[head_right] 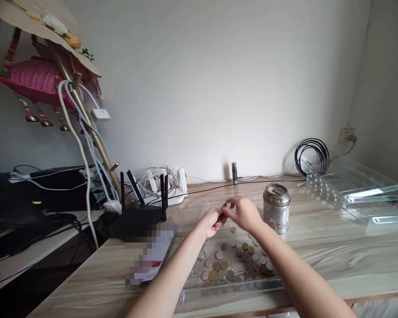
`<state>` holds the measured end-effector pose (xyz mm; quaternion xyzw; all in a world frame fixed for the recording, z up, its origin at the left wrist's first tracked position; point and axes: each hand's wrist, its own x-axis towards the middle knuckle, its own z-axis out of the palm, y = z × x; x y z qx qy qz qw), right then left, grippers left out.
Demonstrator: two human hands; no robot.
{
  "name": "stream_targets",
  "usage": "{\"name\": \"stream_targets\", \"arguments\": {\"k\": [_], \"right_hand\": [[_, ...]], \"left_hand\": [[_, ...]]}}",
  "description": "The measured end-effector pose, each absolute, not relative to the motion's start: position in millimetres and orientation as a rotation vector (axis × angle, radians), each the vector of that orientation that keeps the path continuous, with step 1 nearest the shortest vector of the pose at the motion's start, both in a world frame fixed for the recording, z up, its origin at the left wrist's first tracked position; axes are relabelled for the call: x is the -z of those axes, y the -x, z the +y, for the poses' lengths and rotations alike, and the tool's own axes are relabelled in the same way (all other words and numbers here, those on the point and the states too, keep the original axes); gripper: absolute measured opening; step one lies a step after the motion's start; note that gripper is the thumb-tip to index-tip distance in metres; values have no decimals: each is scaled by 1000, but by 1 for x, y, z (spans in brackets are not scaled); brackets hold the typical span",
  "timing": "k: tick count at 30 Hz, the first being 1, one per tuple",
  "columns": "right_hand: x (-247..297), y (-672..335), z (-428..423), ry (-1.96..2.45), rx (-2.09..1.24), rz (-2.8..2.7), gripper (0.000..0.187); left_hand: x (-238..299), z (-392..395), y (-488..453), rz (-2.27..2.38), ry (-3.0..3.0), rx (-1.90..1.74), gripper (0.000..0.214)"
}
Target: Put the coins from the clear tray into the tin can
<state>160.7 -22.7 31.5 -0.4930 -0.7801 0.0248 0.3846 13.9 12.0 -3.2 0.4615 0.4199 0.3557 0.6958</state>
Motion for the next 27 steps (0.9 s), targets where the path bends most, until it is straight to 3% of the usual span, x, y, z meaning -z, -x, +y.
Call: {"name": "stream_targets", "arguments": {"k": [4, 12, 22, 24, 27], "right_hand": [[-12, -146, -13, 1257, -312, -2059, 35], [-15, -153, -15, 1163, -326, -2124, 15], [-13, -155, -14, 1192, -622, -2122, 17], [-19, -158, -15, 1191, -561, -2059, 16], [-41, -182, -17, 1289, -183, -1853, 17]], "left_hand": [[3, 11, -13, 955, -963, -683, 39], [-3, 8, -12, 896, -905, -538, 42], [-9, 3, -12, 783, -854, -519, 16], [-9, 4, -11, 795, -843, -538, 18], [-8, 6, -8, 796, -822, -563, 19]]}}
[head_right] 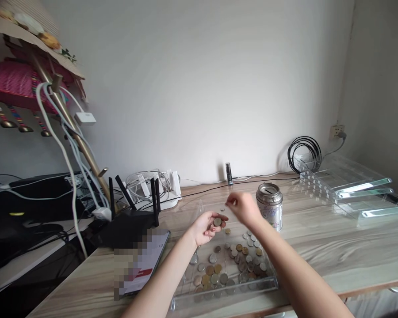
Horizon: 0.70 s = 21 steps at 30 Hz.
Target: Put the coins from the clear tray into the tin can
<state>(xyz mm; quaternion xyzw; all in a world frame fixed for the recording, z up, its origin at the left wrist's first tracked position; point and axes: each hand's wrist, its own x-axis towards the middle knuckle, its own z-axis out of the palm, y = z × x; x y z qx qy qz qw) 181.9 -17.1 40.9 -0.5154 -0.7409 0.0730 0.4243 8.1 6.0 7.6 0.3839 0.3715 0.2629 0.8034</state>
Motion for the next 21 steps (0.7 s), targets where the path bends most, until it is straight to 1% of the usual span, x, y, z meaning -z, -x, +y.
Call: {"name": "stream_targets", "arguments": {"k": [2, 4, 6, 9, 11, 14, 17, 18, 19, 21], "right_hand": [[-56, -211, -16, 1472, 103, -1632, 18], [-66, -243, -12, 1713, 203, -1469, 16], [-68, -269, -6, 1883, 148, -1415, 16], [-62, -287, 3, 1947, 27, -1442, 19], [-59, -288, 6, 1946, 27, -1470, 19], [-61, -281, 2, 1922, 146, -1489, 20], [-65, -261, -10, 1699, 357, -1441, 26], [-64, -251, -14, 1593, 378, -1447, 27], [-62, -239, -17, 1488, 343, -1504, 28], [-55, -213, -20, 1305, 99, -1773, 27]], "left_hand": [[-7, 7, -6, 784, -819, -551, 23], [-6, 6, -5, 780, -821, -536, 27], [-6, 5, -5, 781, -827, -537, 28], [-5, 3, -5, 781, -866, -573, 23], [-4, 2, -7, 786, -924, -590, 18], [-3, 1, -8, 803, -1036, -595, 14], [-2, 1, -10, 800, -1132, -567, 17], [-2, 1, -10, 790, -1156, -558, 19], [-2, 1, -11, 778, -1174, -558, 21], [-2, 1, -11, 756, -1187, -585, 23]]}}
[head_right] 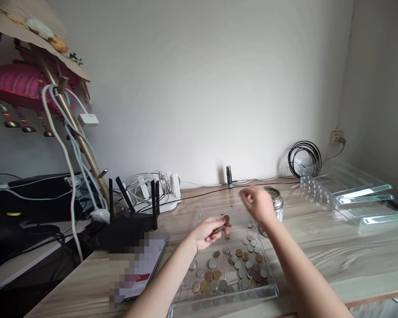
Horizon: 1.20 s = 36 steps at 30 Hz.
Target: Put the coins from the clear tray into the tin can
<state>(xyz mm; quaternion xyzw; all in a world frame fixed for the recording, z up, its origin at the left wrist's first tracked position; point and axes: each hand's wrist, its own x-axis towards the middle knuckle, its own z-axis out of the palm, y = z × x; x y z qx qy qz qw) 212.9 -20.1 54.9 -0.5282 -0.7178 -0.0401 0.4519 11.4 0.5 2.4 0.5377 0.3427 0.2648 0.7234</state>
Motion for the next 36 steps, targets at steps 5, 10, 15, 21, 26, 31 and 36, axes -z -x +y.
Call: {"name": "stream_targets", "arguments": {"k": [5, 10, 15, 21, 26, 31, 36], "right_hand": [[-35, -170, -17, 1089, -469, -2170, 20], [-58, -204, -21, 1328, 76, -1739, 18], [-72, -268, -16, 1744, 164, -1429, 16], [-63, -276, -12, 1809, 228, -1509, 15], [-57, -214, -25, 1381, 249, -1652, 24], [-27, -157, -21, 1217, -270, -2060, 21], [-31, -165, -19, 1271, -176, -1936, 15]], "left_hand": [[-3, 0, -11, 759, -1123, -652, 19], [-4, 1, -7, 710, -1013, -640, 23], [-1, 2, -7, 785, -1046, -622, 22], [-1, 2, -10, 840, -1188, -617, 22], [-2, 2, -11, 820, -1199, -744, 32], [-1, 2, -12, 800, -1106, -756, 23], [-2, 3, -10, 721, -978, -662, 19]]}}
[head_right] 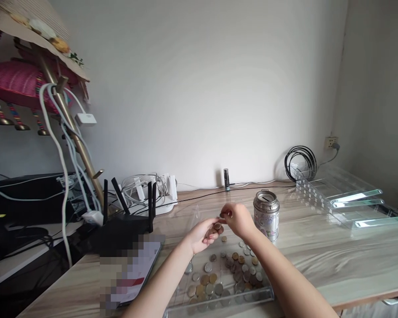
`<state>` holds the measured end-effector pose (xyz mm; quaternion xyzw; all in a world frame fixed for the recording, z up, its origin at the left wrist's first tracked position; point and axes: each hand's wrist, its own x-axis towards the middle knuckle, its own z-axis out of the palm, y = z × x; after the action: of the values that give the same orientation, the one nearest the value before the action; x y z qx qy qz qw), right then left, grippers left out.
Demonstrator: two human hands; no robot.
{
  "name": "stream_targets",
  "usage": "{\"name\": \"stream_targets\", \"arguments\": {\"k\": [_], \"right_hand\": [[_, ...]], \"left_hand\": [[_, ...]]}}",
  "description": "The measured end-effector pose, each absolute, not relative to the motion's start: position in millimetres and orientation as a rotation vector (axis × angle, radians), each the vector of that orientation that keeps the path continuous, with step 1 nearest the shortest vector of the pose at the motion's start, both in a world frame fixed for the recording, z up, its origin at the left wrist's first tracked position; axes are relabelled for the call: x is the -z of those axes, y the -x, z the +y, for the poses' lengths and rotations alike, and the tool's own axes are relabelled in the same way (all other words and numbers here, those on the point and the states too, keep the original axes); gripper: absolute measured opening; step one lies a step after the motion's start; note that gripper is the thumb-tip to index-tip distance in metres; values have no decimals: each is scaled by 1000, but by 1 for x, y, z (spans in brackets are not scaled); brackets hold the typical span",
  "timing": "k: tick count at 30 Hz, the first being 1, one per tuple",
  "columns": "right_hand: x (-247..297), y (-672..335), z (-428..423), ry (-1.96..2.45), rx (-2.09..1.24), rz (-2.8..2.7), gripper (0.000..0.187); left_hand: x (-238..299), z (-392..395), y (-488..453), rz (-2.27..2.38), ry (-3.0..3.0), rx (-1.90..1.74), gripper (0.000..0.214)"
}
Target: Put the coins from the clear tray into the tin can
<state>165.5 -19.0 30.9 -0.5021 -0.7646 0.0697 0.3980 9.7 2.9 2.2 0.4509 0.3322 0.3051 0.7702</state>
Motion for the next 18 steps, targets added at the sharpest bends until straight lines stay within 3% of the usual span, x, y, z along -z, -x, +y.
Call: {"name": "stream_targets", "arguments": {"k": [5, 12, 18], "right_hand": [[-62, -226, -24, 1568, 323, -1432, 17], [-55, -277, -10, 1886, 122, -1379, 15], [-59, -260, -19, 1691, 442, -1415, 23]], "left_hand": [[-1, 3, -8, 771, -1013, -684, 24], [2, 2, -10, 794, -1179, -685, 12], [2, 4, -10, 794, -1234, -717, 16]]}}
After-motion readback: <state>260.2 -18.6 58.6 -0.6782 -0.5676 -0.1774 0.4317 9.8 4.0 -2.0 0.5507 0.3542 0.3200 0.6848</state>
